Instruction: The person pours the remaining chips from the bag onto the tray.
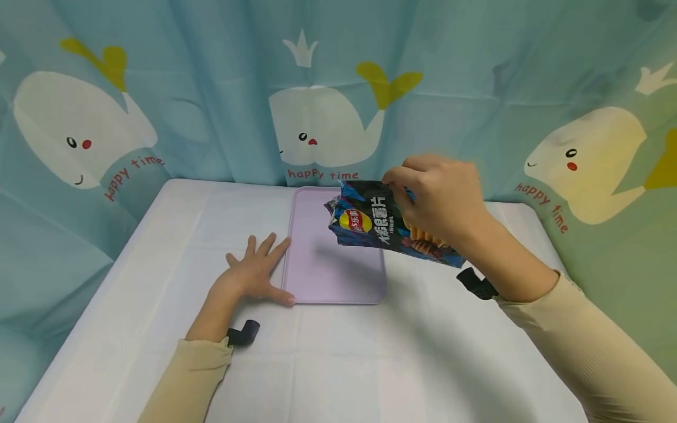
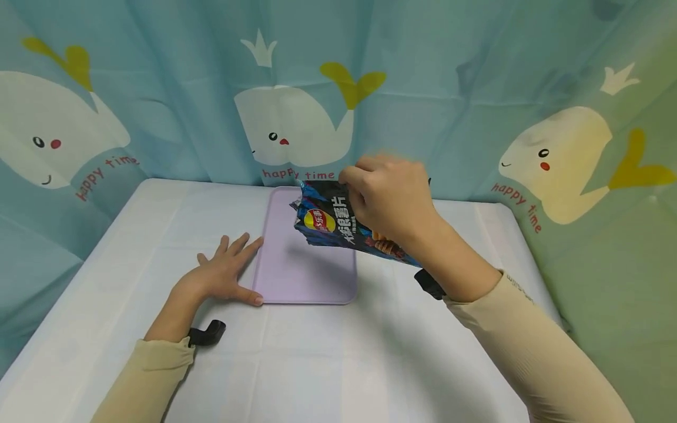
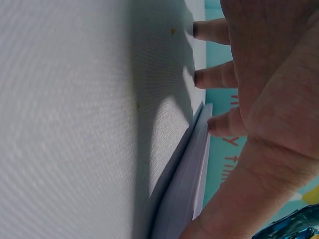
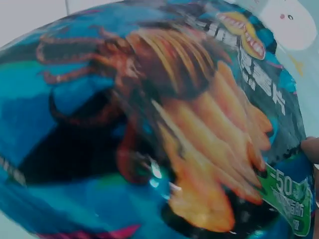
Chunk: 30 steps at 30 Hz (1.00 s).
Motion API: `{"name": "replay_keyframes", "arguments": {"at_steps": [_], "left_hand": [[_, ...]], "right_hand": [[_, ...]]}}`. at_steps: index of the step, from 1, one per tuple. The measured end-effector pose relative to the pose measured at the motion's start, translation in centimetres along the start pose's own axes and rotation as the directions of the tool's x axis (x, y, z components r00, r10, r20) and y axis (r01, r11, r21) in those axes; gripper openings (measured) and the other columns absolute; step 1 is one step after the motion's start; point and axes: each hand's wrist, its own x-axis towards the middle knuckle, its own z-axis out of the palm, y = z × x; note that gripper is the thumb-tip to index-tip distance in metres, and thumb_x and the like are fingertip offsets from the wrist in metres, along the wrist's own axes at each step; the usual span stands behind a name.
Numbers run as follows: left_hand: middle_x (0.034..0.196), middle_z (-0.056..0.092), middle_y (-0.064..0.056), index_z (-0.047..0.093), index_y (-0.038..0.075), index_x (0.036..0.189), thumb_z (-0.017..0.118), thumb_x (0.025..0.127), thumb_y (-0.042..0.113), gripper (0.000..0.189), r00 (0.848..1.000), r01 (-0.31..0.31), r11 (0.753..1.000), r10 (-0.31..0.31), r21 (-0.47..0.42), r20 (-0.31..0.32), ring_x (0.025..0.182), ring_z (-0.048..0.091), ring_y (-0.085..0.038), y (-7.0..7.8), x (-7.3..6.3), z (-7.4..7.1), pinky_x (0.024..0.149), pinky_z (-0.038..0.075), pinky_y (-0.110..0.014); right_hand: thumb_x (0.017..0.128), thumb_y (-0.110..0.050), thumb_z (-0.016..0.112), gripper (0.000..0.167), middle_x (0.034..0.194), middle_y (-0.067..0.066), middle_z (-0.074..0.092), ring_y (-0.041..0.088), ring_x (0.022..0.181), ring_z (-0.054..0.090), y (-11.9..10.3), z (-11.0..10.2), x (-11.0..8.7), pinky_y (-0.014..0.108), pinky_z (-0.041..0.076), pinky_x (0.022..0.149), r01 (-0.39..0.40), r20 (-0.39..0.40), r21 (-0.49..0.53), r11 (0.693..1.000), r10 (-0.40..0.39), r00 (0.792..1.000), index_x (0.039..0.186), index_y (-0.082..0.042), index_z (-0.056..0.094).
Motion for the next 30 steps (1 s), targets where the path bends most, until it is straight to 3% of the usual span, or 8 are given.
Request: {"name": "replay_keyframes", "arguments": {"at_steps": [12, 20, 30], "left_hand": [[0.166, 0.005, -0.021, 0.015, 0.021, 0.162, 0.082, 0.057, 0.074, 0.135, 1.000, 0.004, 1.000, -0.004, 0.004, 0.012, 0.146, -0.006, -0.059, 0.05, 0.28, 0.02, 0.093, 0.003, -0.090], [0.167, 0.001, -0.021, 0.015, 0.021, 0.161, 0.084, 0.063, 0.066, 0.129, 0.999, 0.009, 1.000, -0.008, -0.024, 0.041, 0.146, -0.011, -0.058, 0.05, 0.16, -0.41, 0.094, -0.001, -0.090], [0.167, -0.004, -0.020, 0.012, 0.025, 0.162, 0.084, 0.064, 0.064, 0.128, 0.998, 0.011, 0.999, -0.008, -0.049, 0.056, 0.145, -0.016, -0.057, -0.25, 0.18, -0.15, 0.094, -0.005, -0.089]], "right_hand": [[0.085, -0.004, 0.065, 0.018, 0.072, 0.001, 0.070, 0.021, 0.054, 0.058, -0.26, 0.43, -0.57, 0.030, 0.029, 0.036, -0.013, 0.014, 0.001, 1.000, 0.013, 1.000, 0.087, -0.015, 0.079], [0.086, -0.006, 0.068, 0.014, 0.072, 0.001, 0.069, 0.021, 0.055, 0.058, -0.57, 0.81, -0.78, 0.029, 0.030, 0.037, -0.029, 0.082, 0.005, 1.000, 0.029, 0.996, 0.089, -0.016, 0.079], [0.086, -0.006, 0.067, 0.016, 0.075, 0.001, 0.071, 0.021, 0.055, 0.060, -0.63, 0.85, -0.78, 0.030, 0.031, 0.036, -0.016, 0.109, 0.011, 1.000, 0.015, 0.994, 0.090, -0.015, 0.079]]}}
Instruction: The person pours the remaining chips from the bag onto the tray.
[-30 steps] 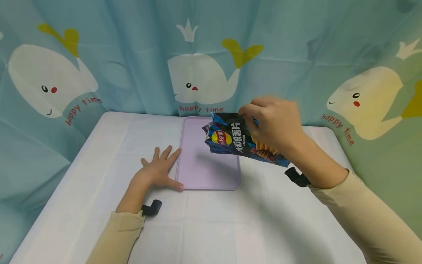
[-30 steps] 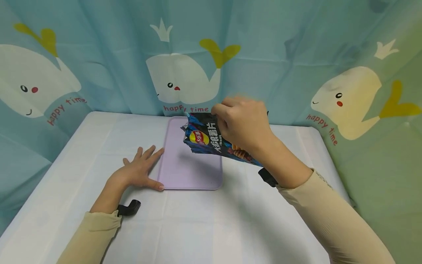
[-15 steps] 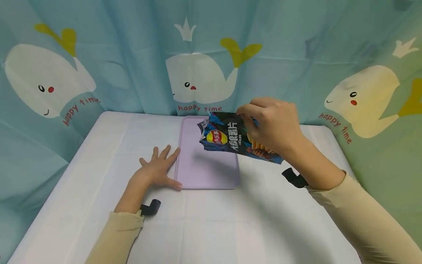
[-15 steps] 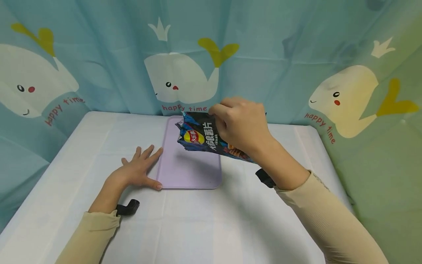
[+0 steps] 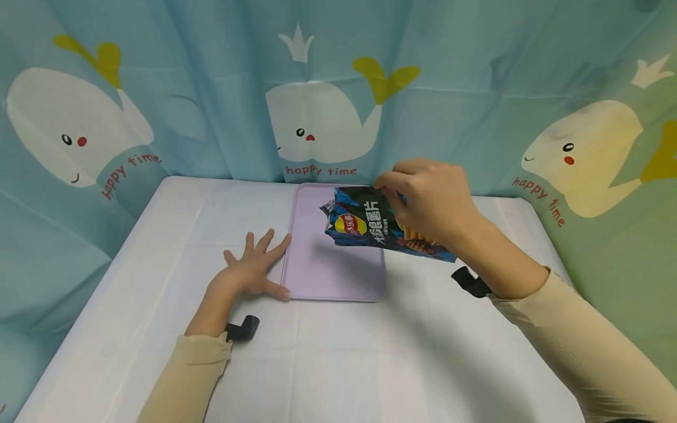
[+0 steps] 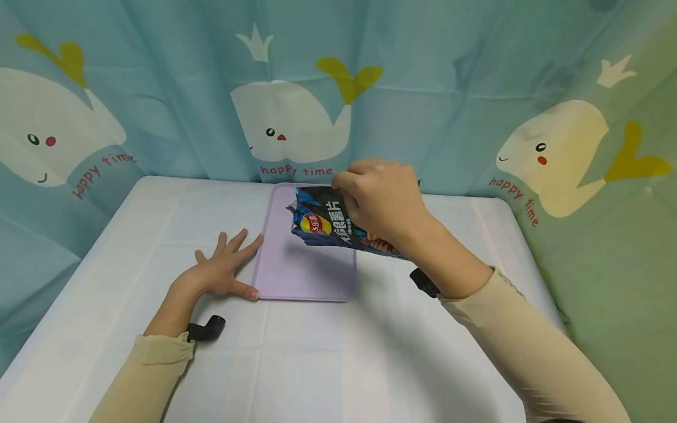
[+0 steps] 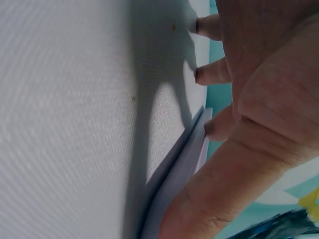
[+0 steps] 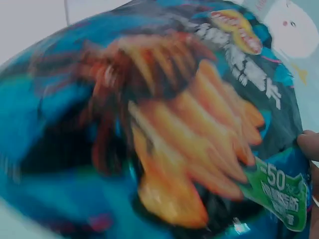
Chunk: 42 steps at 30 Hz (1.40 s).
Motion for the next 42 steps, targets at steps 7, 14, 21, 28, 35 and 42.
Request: {"name": "replay_keyframes", "arguments": {"at_steps": [7, 14, 21, 28, 35, 42], "left_hand": [[0.166, 0.001, -0.022, 0.013, 0.026, 0.162, 0.082, 0.061, 0.071, 0.130, 1.000, 0.001, 0.999, 0.000, 0.045, -0.029, 0.144, -0.011, -0.061, 0.5, -0.1, 0.3, 0.091, 0.000, -0.091], [0.166, 0.002, -0.023, 0.014, 0.027, 0.161, 0.079, 0.060, 0.075, 0.129, 0.999, 0.014, 0.998, -0.011, 0.065, -0.042, 0.144, -0.009, -0.062, 0.9, 0.1, 0.4, 0.090, 0.000, -0.092], [0.166, 0.000, -0.022, 0.013, 0.028, 0.161, 0.074, 0.061, 0.081, 0.129, 0.999, 0.028, 0.997, -0.026, 0.071, -0.028, 0.144, -0.011, -0.061, 1.1, 0.2, 0.4, 0.091, 0.000, -0.091], [0.166, -0.001, -0.023, 0.008, 0.028, 0.162, 0.071, 0.061, 0.084, 0.132, 0.999, 0.031, 0.993, -0.027, 0.114, -0.036, 0.143, -0.010, -0.062, 1.2, 0.3, 0.7, 0.090, 0.002, -0.092], [0.166, -0.006, -0.023, 0.006, 0.028, 0.162, 0.074, 0.063, 0.079, 0.131, 0.999, 0.050, 0.994, -0.050, 0.099, -0.005, 0.143, -0.015, -0.061, 1.4, 0.0, 0.6, 0.092, -0.002, -0.091], [0.166, -0.007, -0.022, 0.006, 0.028, 0.162, 0.076, 0.065, 0.076, 0.128, 0.999, 0.047, 0.995, -0.047, 0.087, 0.000, 0.143, -0.015, -0.060, 1.4, -0.1, 0.4, 0.092, -0.003, -0.091]], "right_hand": [[0.086, -0.005, 0.066, 0.018, 0.074, -0.001, 0.071, 0.021, 0.057, 0.061, -0.2, -0.2, 0.5, 0.031, 0.030, 0.036, 0.018, 0.011, 0.004, 1.000, -0.018, 1.000, 0.088, -0.016, 0.079], [0.088, -0.006, 0.066, 0.016, 0.071, 0.000, 0.068, 0.020, 0.050, 0.054, -0.3, -0.2, 0.4, 0.028, 0.027, 0.037, 0.027, 0.007, 0.009, 1.000, -0.027, 1.000, 0.088, -0.015, 0.079], [0.086, -0.003, 0.063, 0.021, 0.069, 0.000, 0.067, 0.020, 0.052, 0.057, 0.0, -0.2, 0.4, 0.029, 0.030, 0.036, 0.050, -0.012, 0.000, 0.999, -0.050, 0.999, 0.088, -0.015, 0.080], [0.086, -0.002, 0.061, 0.024, 0.065, -0.001, 0.063, 0.018, 0.052, 0.057, 0.2, -0.6, 0.8, 0.029, 0.030, 0.036, 0.100, 0.011, 0.002, 0.995, -0.100, 0.995, 0.087, -0.015, 0.080], [0.087, -0.002, 0.065, 0.020, 0.066, -0.001, 0.064, 0.017, 0.049, 0.053, 0.8, -1.5, 1.5, 0.030, 0.031, 0.038, 0.098, -0.019, 0.012, 0.995, -0.098, 0.995, 0.087, -0.016, 0.080], [0.087, -0.003, 0.068, 0.018, 0.068, 0.000, 0.066, 0.017, 0.051, 0.055, 1.2, -1.9, 1.5, 0.030, 0.032, 0.038, 0.084, -0.002, 0.004, 0.996, -0.084, 0.996, 0.089, -0.016, 0.080]]}}
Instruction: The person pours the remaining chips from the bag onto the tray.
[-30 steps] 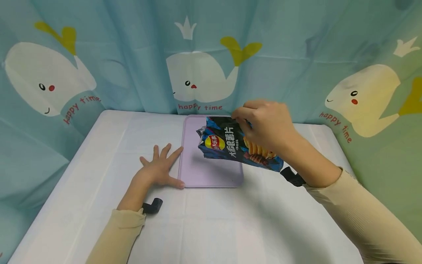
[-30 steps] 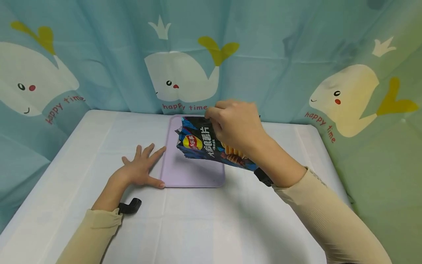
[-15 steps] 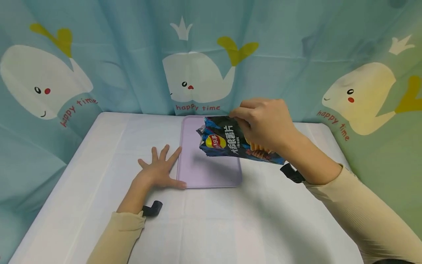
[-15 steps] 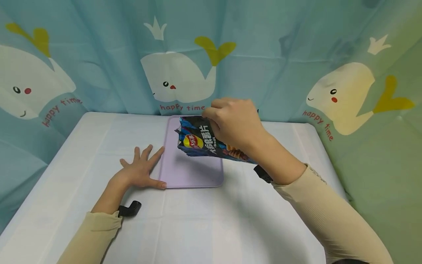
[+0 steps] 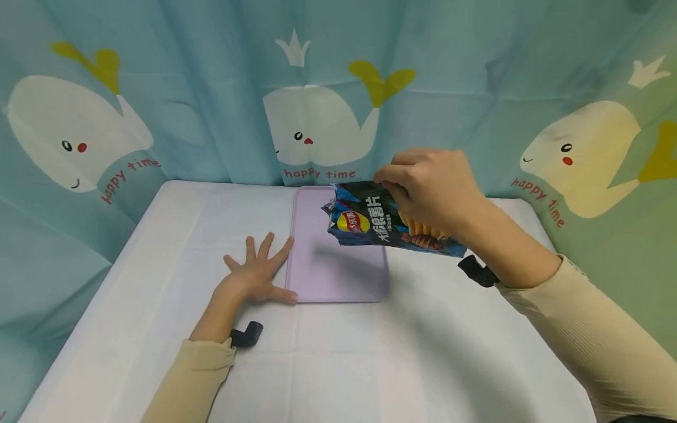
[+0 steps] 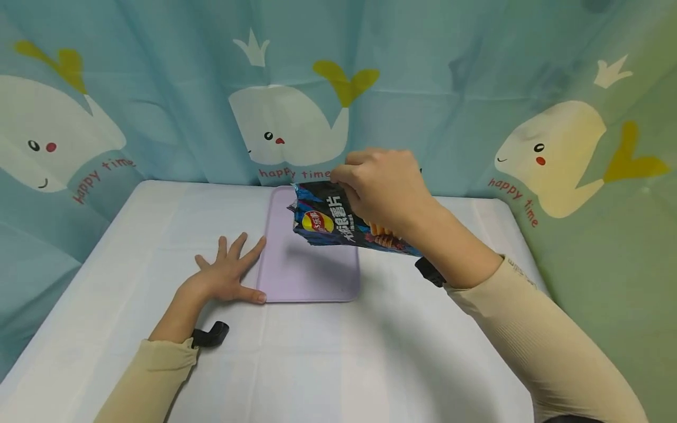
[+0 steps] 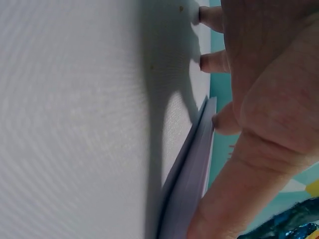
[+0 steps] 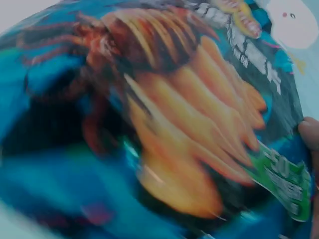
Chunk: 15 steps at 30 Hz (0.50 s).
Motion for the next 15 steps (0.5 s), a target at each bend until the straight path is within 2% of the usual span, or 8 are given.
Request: {"name": "replay_keyframes", "arguments": {"at_steps": [5, 8, 15], "left_hand": [[0.166, -0.007, -0.021, 0.007, 0.030, 0.162, 0.077, 0.063, 0.075, 0.129, 1.000, 0.011, 1.000, -0.011, -0.012, -0.005, 0.144, -0.016, -0.059, -0.04, 0.22, 0.12, 0.092, -0.004, -0.090], [0.166, -0.009, -0.020, 0.006, 0.031, 0.161, 0.078, 0.063, 0.075, 0.129, 1.000, 0.021, 1.000, -0.021, -0.015, -0.003, 0.144, -0.018, -0.059, -0.14, 0.32, 0.20, 0.093, -0.006, -0.090], [0.166, -0.009, -0.021, 0.006, 0.031, 0.161, 0.077, 0.063, 0.076, 0.129, 1.000, 0.012, 1.000, -0.012, -0.012, -0.002, 0.144, -0.017, -0.059, -0.12, 0.41, 0.19, 0.092, -0.006, -0.090]], "right_hand": [[0.087, -0.001, 0.064, 0.023, 0.067, -0.001, 0.065, 0.018, 0.052, 0.054, -0.02, -0.20, 0.35, 0.031, 0.032, 0.038, 0.020, -0.001, -0.015, 1.000, -0.020, 1.000, 0.088, -0.017, 0.080], [0.087, 0.000, 0.062, 0.025, 0.066, -0.001, 0.064, 0.018, 0.053, 0.055, -0.22, 0.08, 0.42, 0.030, 0.031, 0.038, 0.032, 0.032, -0.004, 0.999, -0.031, 0.999, 0.088, -0.017, 0.080], [0.088, -0.003, 0.066, 0.021, 0.066, -0.001, 0.063, 0.016, 0.051, 0.053, -0.39, 0.34, 0.24, 0.029, 0.030, 0.038, 0.025, 0.017, 0.002, 1.000, -0.025, 1.000, 0.088, -0.018, 0.080]]}}
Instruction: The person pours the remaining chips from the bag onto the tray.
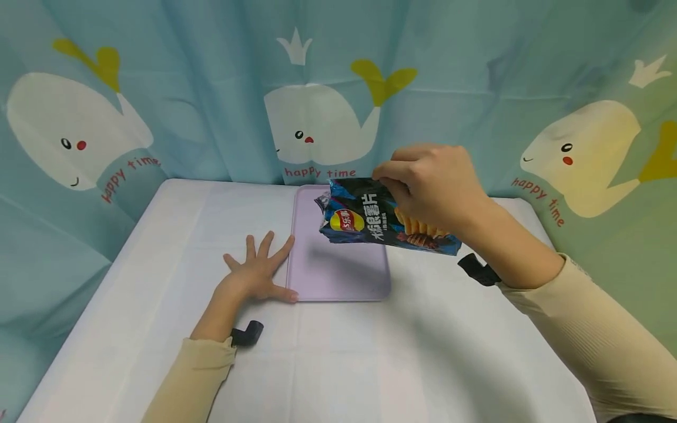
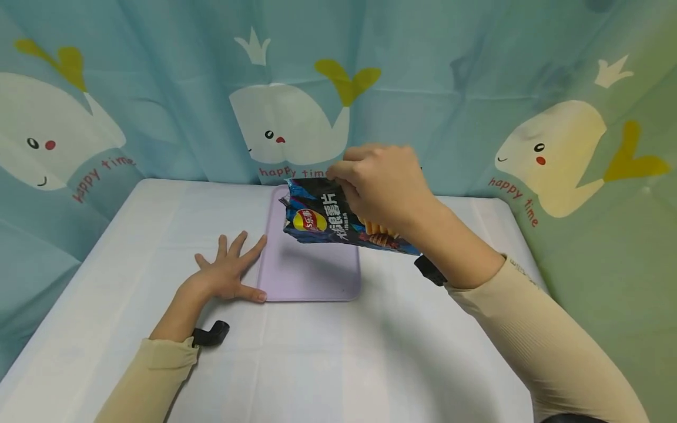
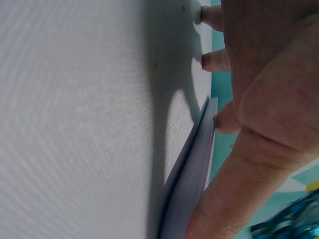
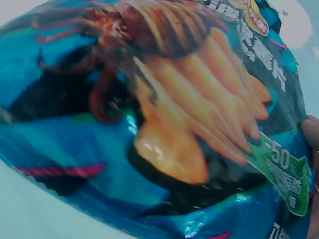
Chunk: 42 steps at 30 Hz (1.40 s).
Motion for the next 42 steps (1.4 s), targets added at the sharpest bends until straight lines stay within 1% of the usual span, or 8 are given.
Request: {"name": "replay_keyframes", "arguments": {"at_steps": [3, 6, 11, 19, 22, 30, 36, 42], "left_hand": [[0.166, -0.008, -0.021, 0.007, 0.031, 0.161, 0.077, 0.062, 0.077, 0.130, 1.000, 0.001, 1.000, -0.001, 0.003, -0.005, 0.144, -0.016, -0.060, -0.03, -0.06, 0.07, 0.092, -0.005, -0.090], [0.166, -0.007, -0.021, 0.006, 0.031, 0.161, 0.076, 0.063, 0.077, 0.129, 1.000, -0.010, 1.000, 0.010, 0.005, -0.011, 0.144, -0.016, -0.060, -0.09, -0.04, 0.10, 0.091, -0.004, -0.091], [0.166, -0.006, -0.021, 0.007, 0.030, 0.162, 0.076, 0.063, 0.076, 0.128, 1.000, -0.015, 1.000, 0.015, 0.006, -0.017, 0.144, -0.015, -0.060, -0.04, -0.13, -0.09, 0.091, -0.003, -0.091], [0.166, -0.007, -0.022, 0.007, 0.029, 0.162, 0.077, 0.064, 0.075, 0.129, 1.000, -0.002, 1.000, 0.002, 0.000, -0.010, 0.143, -0.016, -0.060, -0.19, -0.37, -0.09, 0.091, -0.005, -0.090], [0.166, -0.006, -0.022, 0.007, 0.029, 0.162, 0.077, 0.064, 0.075, 0.129, 1.000, -0.006, 1.000, 0.006, 0.004, -0.016, 0.144, -0.016, -0.060, -0.18, -0.23, -0.05, 0.092, -0.004, -0.090], [0.166, -0.007, -0.022, 0.007, 0.029, 0.162, 0.078, 0.064, 0.074, 0.129, 1.000, -0.004, 1.000, 0.004, 0.008, -0.006, 0.144, -0.016, -0.060, -0.04, -0.06, -0.20, 0.092, -0.004, -0.090], [0.166, -0.006, -0.022, 0.007, 0.029, 0.162, 0.078, 0.064, 0.074, 0.129, 1.000, -0.007, 1.000, 0.007, 0.002, -0.011, 0.144, -0.016, -0.060, -0.01, -0.04, -0.16, 0.092, -0.005, -0.090], [0.166, -0.007, -0.022, 0.008, 0.029, 0.162, 0.078, 0.064, 0.074, 0.129, 1.000, -0.009, 1.000, 0.009, 0.001, -0.015, 0.144, -0.015, -0.060, -0.11, -0.19, -0.06, 0.092, -0.004, -0.090]], "right_hand": [[0.088, -0.004, 0.067, 0.019, 0.065, -0.001, 0.063, 0.016, 0.050, 0.051, 0.03, 0.18, -0.08, 0.029, 0.029, 0.038, 0.017, -0.017, 0.014, 1.000, -0.017, 1.000, 0.087, -0.017, 0.080], [0.088, -0.005, 0.067, 0.017, 0.064, -0.001, 0.062, 0.016, 0.051, 0.052, 0.05, 0.46, -0.33, 0.029, 0.029, 0.038, 0.035, -0.011, 0.017, 0.999, -0.035, 0.999, 0.086, -0.017, 0.080], [0.087, -0.006, 0.071, 0.014, 0.065, -0.002, 0.063, 0.017, 0.051, 0.054, 0.01, 0.64, -0.51, 0.029, 0.030, 0.037, 0.033, 0.004, 0.032, 0.999, -0.033, 0.999, 0.086, -0.017, 0.080], [0.087, -0.004, 0.068, 0.019, 0.064, -0.003, 0.061, 0.014, 0.049, 0.051, -0.29, 0.71, -0.20, 0.028, 0.029, 0.038, 0.051, -0.002, 0.039, 0.998, -0.051, 0.999, 0.086, -0.018, 0.080], [0.087, -0.003, 0.067, 0.020, 0.061, -0.003, 0.057, 0.014, 0.048, 0.049, -0.28, 0.74, -0.24, 0.028, 0.027, 0.037, 0.056, 0.015, 0.028, 0.998, -0.057, 0.998, 0.084, -0.018, 0.080], [0.087, -0.004, 0.067, 0.021, 0.061, -0.003, 0.057, 0.013, 0.048, 0.049, -0.15, 0.46, -0.28, 0.028, 0.028, 0.038, 0.024, 0.040, 0.024, 0.999, -0.025, 0.999, 0.086, -0.019, 0.080], [0.087, -0.005, 0.068, 0.020, 0.061, -0.003, 0.056, 0.014, 0.050, 0.051, -0.25, 0.49, -0.22, 0.029, 0.029, 0.037, 0.031, 0.058, 0.006, 1.000, -0.031, 0.998, 0.084, -0.020, 0.080], [0.088, -0.005, 0.068, 0.020, 0.060, -0.003, 0.053, 0.014, 0.049, 0.048, -0.30, 0.34, -0.07, 0.030, 0.029, 0.037, 0.026, 0.078, 0.006, 1.000, -0.026, 0.997, 0.080, -0.021, 0.077]]}}
